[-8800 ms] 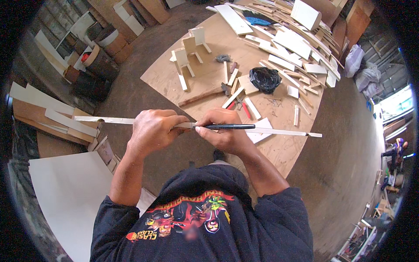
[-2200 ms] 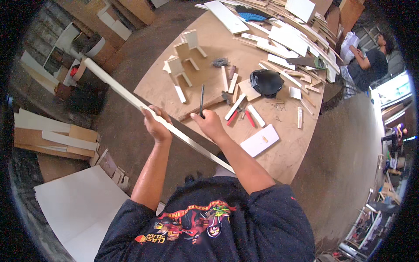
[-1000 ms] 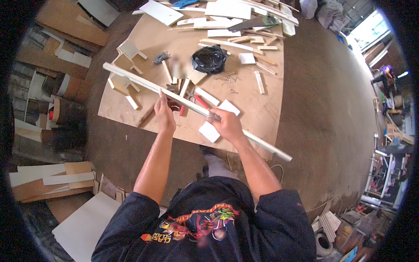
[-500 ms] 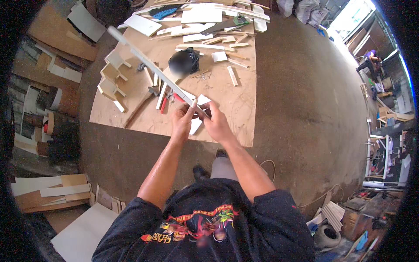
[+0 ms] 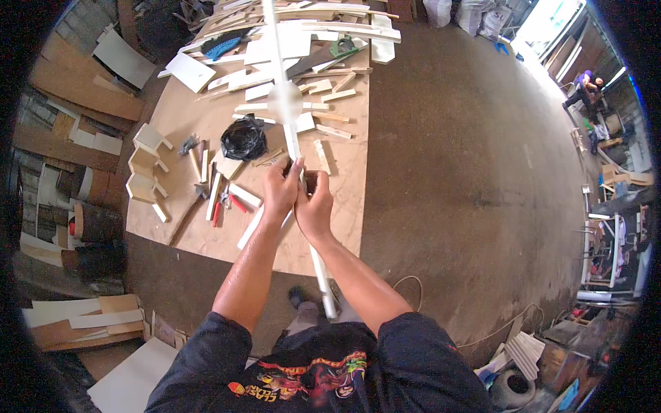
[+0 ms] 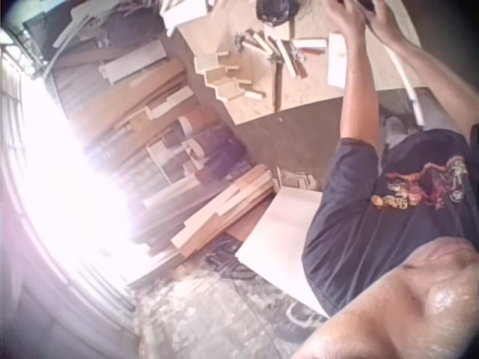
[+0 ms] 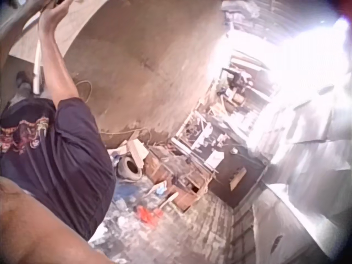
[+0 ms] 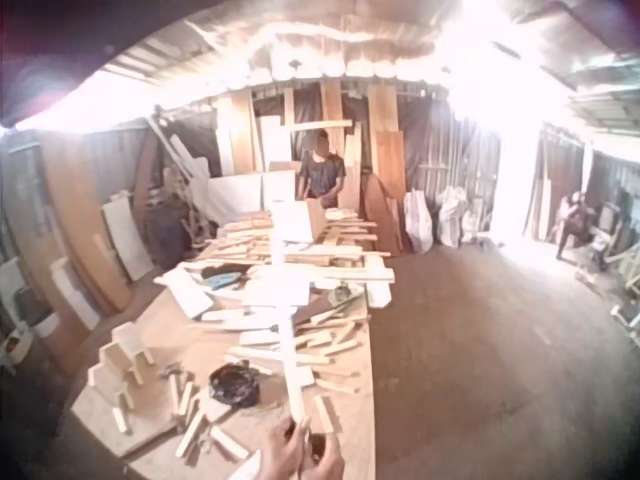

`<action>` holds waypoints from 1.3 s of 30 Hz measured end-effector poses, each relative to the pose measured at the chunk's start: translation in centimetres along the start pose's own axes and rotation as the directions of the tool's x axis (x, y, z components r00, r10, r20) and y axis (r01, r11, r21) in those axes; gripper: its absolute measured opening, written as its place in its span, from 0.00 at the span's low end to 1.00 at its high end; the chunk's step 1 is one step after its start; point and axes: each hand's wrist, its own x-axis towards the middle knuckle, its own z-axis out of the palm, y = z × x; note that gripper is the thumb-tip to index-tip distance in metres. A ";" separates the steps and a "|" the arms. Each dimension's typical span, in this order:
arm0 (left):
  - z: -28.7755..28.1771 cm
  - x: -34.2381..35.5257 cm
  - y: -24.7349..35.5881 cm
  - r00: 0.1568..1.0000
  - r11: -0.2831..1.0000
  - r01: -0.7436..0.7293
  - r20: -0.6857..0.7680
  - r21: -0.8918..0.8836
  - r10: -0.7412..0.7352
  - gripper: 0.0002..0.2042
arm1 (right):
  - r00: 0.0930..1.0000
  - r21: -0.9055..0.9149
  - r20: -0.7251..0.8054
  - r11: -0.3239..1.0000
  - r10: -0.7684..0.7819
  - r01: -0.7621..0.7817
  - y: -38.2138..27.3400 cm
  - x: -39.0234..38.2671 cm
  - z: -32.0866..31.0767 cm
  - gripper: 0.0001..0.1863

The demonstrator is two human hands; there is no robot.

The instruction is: The person marks a wooden strip with a pen, saws the strip to length using a hand saw, and then aligns it against a partially assembled wooden shelf structure to mark further cut points.

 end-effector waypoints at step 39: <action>17.3 33.3 -13.6 0.985 0.908 0.169 -0.038 0.383 -0.167 0.14 | 0.866 -0.494 0.375 0.719 -0.331 0.489 21.3 50.5 -4.0 0.21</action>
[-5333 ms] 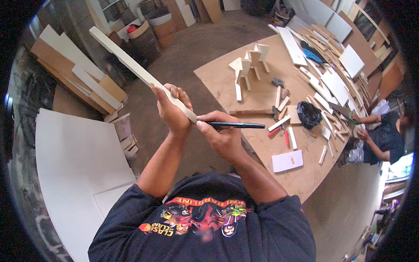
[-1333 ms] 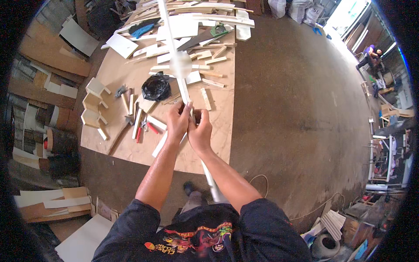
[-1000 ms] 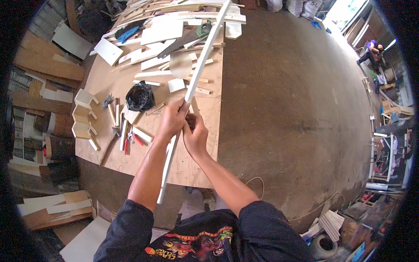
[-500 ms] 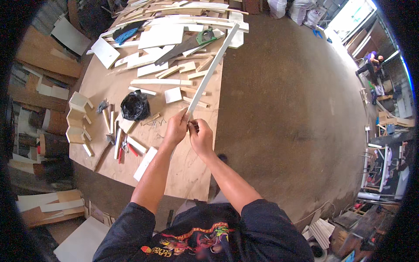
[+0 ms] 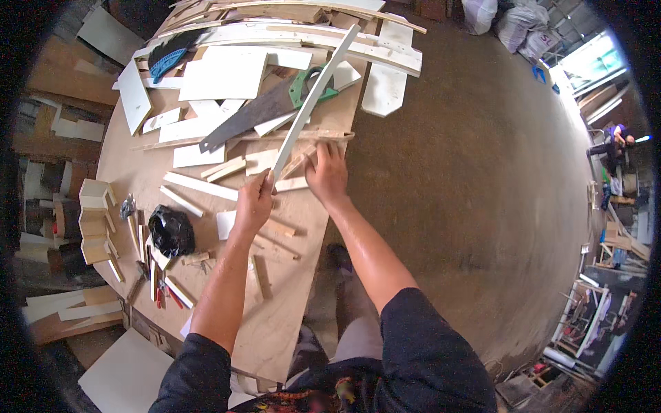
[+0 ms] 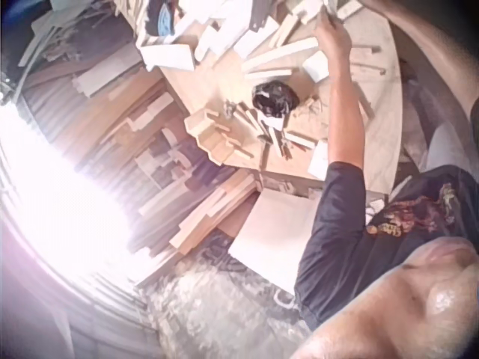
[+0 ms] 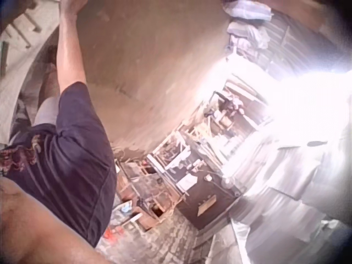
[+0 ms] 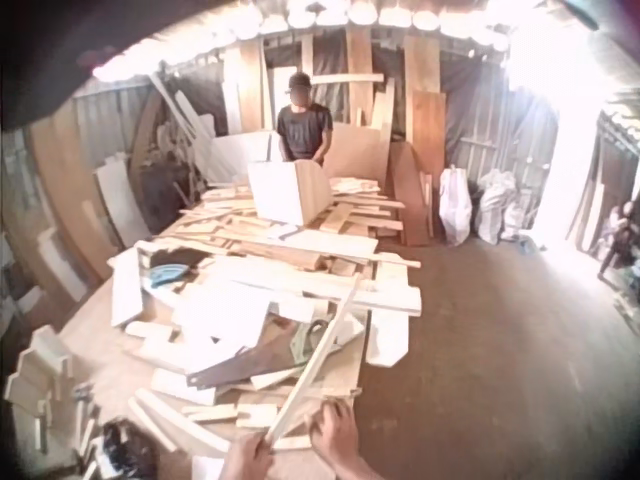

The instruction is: The person marks a wooden strip with a pen, saws the strip to length using a hand saw, and then aligns it against a partially assembled wooden shelf structure to mark further cut points.

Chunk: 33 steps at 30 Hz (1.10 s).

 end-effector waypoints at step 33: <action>-7.1 -8.1 4.3 0.996 0.990 -0.072 0.053 0.121 0.066 0.15 | 0.970 -0.006 -0.058 0.971 0.238 -0.239 -2.2 -7.0 -9.8 0.18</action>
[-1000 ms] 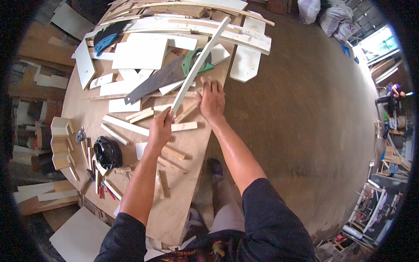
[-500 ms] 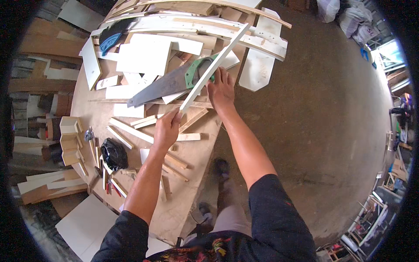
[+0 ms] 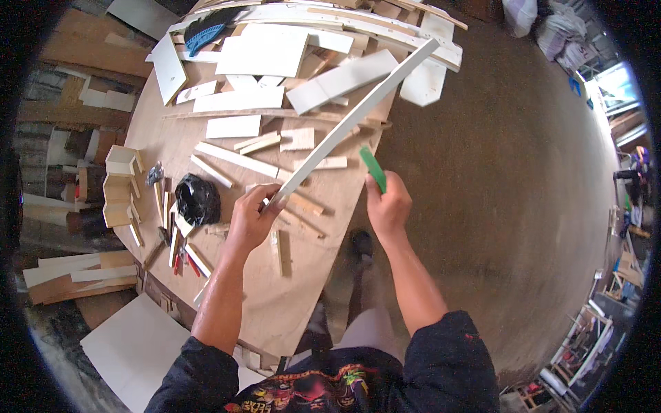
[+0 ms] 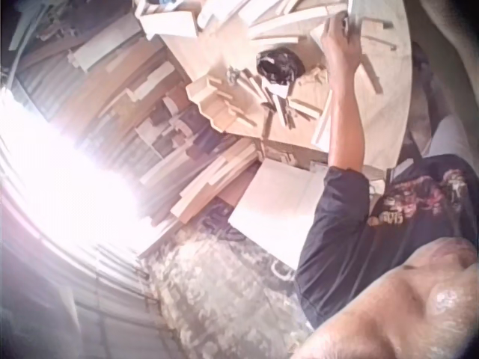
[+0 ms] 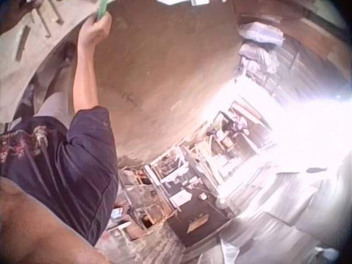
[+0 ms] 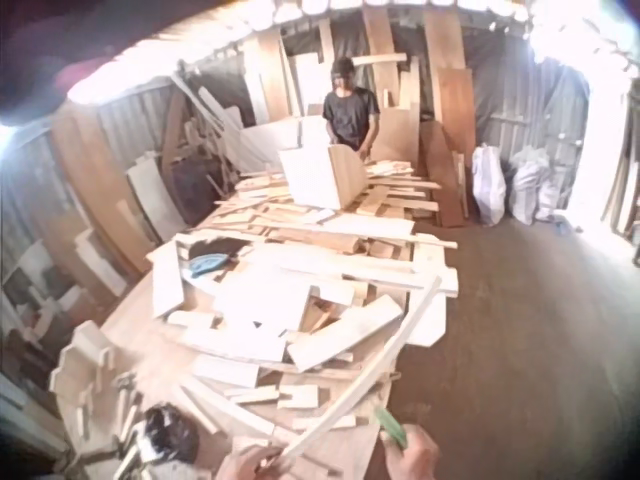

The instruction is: The person marks a wooden strip with a pen, saws the strip to length using a hand saw, and then aligns it against a partially assembled wooden shelf structure to mark further cut points.

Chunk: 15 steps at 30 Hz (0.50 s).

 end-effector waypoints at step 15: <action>5.9 -32.0 -10.2 0.969 0.994 -0.065 0.242 0.088 0.043 0.10 | 0.541 0.666 -0.286 0.570 0.791 -0.481 -2.3 -40.0 -11.3 0.09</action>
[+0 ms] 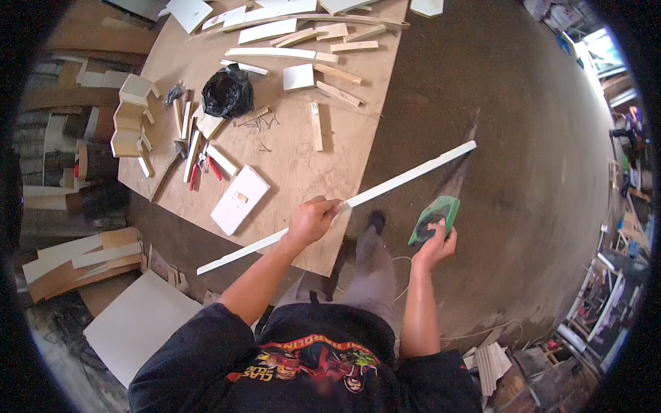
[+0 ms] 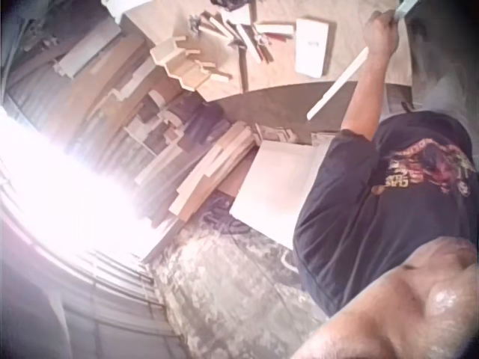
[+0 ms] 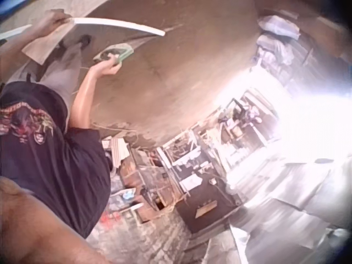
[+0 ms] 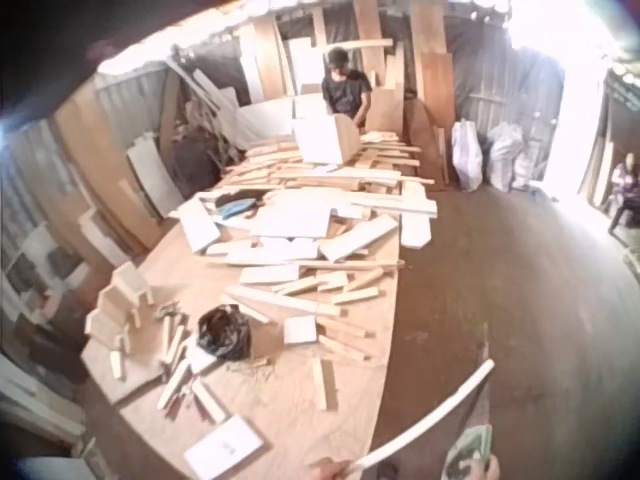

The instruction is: The person marks a wooden strip with a pen, saws the strip to length using a hand saw, and then aligns it against a partially assembled wooden shelf structure to mark further cut points.

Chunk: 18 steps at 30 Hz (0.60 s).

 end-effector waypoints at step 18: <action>5.4 -1.2 -5.7 0.894 0.867 -0.417 -0.046 0.271 0.445 0.11 | 0.993 0.110 0.093 0.992 -0.075 0.064 5.3 -13.6 -13.5 0.10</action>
